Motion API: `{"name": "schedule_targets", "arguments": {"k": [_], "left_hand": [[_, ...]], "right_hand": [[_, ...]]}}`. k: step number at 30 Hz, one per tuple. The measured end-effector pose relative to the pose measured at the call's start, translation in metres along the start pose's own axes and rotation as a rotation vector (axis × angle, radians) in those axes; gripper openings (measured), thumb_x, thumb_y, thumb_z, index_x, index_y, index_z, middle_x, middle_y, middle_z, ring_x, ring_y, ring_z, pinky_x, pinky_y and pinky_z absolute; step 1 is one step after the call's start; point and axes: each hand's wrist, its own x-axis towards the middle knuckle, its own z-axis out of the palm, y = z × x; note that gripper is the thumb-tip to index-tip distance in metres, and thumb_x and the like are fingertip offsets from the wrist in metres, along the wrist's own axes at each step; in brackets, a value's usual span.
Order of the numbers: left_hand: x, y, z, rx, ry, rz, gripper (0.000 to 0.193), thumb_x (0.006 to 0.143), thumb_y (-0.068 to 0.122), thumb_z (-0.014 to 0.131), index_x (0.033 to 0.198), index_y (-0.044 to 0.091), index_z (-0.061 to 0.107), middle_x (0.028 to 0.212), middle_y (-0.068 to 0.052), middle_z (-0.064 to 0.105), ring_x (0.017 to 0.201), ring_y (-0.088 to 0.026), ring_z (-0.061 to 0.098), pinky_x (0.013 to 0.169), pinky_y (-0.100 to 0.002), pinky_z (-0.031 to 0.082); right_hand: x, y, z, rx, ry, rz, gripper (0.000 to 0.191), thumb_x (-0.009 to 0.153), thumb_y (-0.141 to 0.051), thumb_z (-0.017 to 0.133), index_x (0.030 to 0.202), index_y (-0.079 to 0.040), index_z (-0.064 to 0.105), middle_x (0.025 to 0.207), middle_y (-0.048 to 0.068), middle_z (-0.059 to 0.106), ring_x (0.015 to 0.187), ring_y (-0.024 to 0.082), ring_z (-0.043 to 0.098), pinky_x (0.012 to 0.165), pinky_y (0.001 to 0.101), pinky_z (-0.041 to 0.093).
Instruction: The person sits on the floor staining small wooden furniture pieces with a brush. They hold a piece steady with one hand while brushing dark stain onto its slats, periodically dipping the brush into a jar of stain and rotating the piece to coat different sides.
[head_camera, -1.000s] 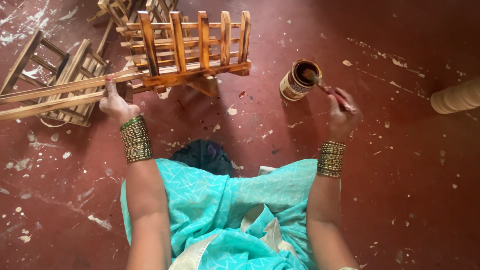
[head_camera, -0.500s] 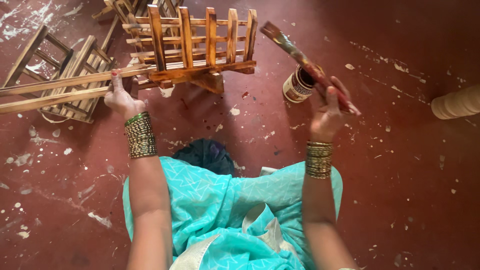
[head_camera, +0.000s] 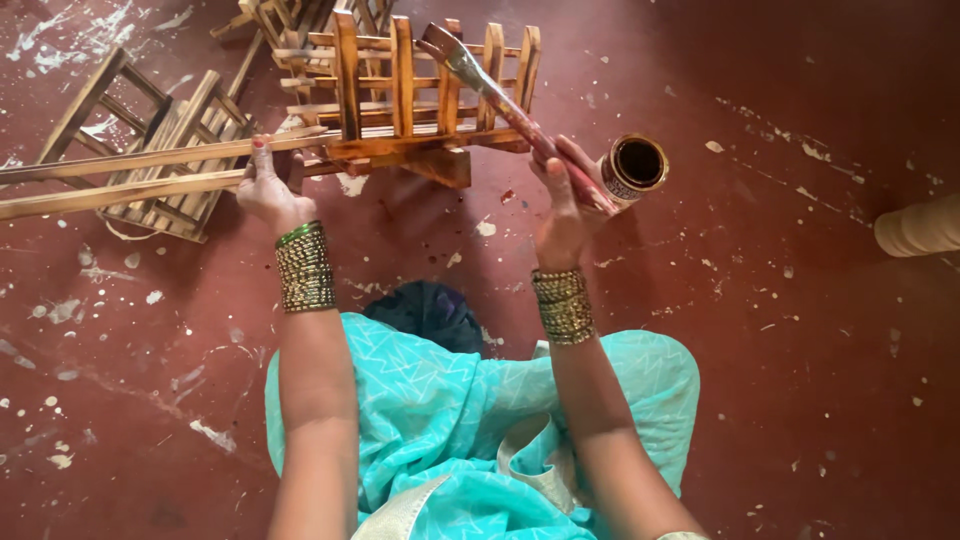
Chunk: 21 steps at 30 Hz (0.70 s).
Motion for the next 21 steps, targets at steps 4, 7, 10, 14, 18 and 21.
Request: {"name": "schedule_targets", "arguments": {"k": [4, 7, 10, 14, 18, 21], "left_hand": [[0.004, -0.005, -0.001, -0.022, 0.026, -0.028, 0.022, 0.085, 0.014, 0.084, 0.094, -0.004, 0.075, 0.083, -0.011, 0.077, 0.066, -0.02, 0.074, 0.055, -0.033, 0.065], [0.011, -0.011, -0.002, -0.125, -0.069, 0.144, 0.022, 0.085, 0.004, 0.085, 0.101, -0.005, 0.074, 0.097, -0.013, 0.08, 0.084, -0.021, 0.079, 0.072, -0.036, 0.072], [0.013, -0.013, -0.001, -0.074, -0.037, 0.029, 0.019, 0.085, 0.009, 0.081, 0.096, -0.005, 0.076, 0.094, -0.014, 0.078, 0.073, -0.021, 0.074, 0.056, -0.038, 0.066], [0.009, -0.01, 0.004, -0.017, -0.018, 0.113, 0.019, 0.091, 0.008, 0.083, 0.1, -0.007, 0.078, 0.102, -0.018, 0.081, 0.085, -0.019, 0.075, 0.072, -0.029, 0.066], [-0.004, -0.007, 0.009, -0.121, -0.034, -0.07, 0.017, 0.089, 0.01, 0.076, 0.098, -0.003, 0.073, 0.102, -0.015, 0.076, 0.078, -0.022, 0.072, 0.056, -0.033, 0.066], [-0.008, -0.008, 0.01, -0.095, -0.107, -0.051, 0.03, 0.091, 0.01, 0.077, 0.111, -0.01, 0.068, 0.112, -0.019, 0.072, 0.084, -0.022, 0.072, 0.065, -0.031, 0.067]], "right_hand": [[-0.002, -0.009, 0.009, -0.241, -0.058, -0.125, 0.032, 0.097, 0.0, 0.075, 0.125, 0.012, 0.065, 0.114, 0.022, 0.074, 0.102, 0.029, 0.076, 0.093, 0.0384, 0.064], [-0.013, -0.025, 0.001, -0.622, -0.029, -0.419, 0.029, 0.098, 0.001, 0.077, 0.124, 0.009, 0.07, 0.115, 0.019, 0.076, 0.104, 0.027, 0.075, 0.092, 0.0364, 0.063], [-0.032, -0.032, -0.002, -0.488, -0.009, -0.363, 0.029, 0.102, 0.0, 0.071, 0.129, 0.007, 0.066, 0.122, 0.017, 0.071, 0.106, 0.022, 0.072, 0.098, 0.0342, 0.061], [-0.047, -0.025, -0.002, -0.435, 0.021, -0.142, 0.03, 0.1, -0.003, 0.069, 0.128, 0.006, 0.066, 0.121, 0.016, 0.072, 0.107, 0.021, 0.073, 0.095, 0.0317, 0.062], [-0.046, -0.009, -0.002, -0.464, 0.033, -0.14, 0.029, 0.1, -0.001, 0.07, 0.128, 0.007, 0.067, 0.123, 0.017, 0.072, 0.109, 0.022, 0.07, 0.097, 0.0321, 0.058], [-0.04, 0.001, -0.002, -0.454, 0.035, -0.147, 0.028, 0.099, -0.001, 0.07, 0.126, 0.006, 0.068, 0.122, 0.015, 0.073, 0.108, 0.021, 0.071, 0.097, 0.0322, 0.059]]}}
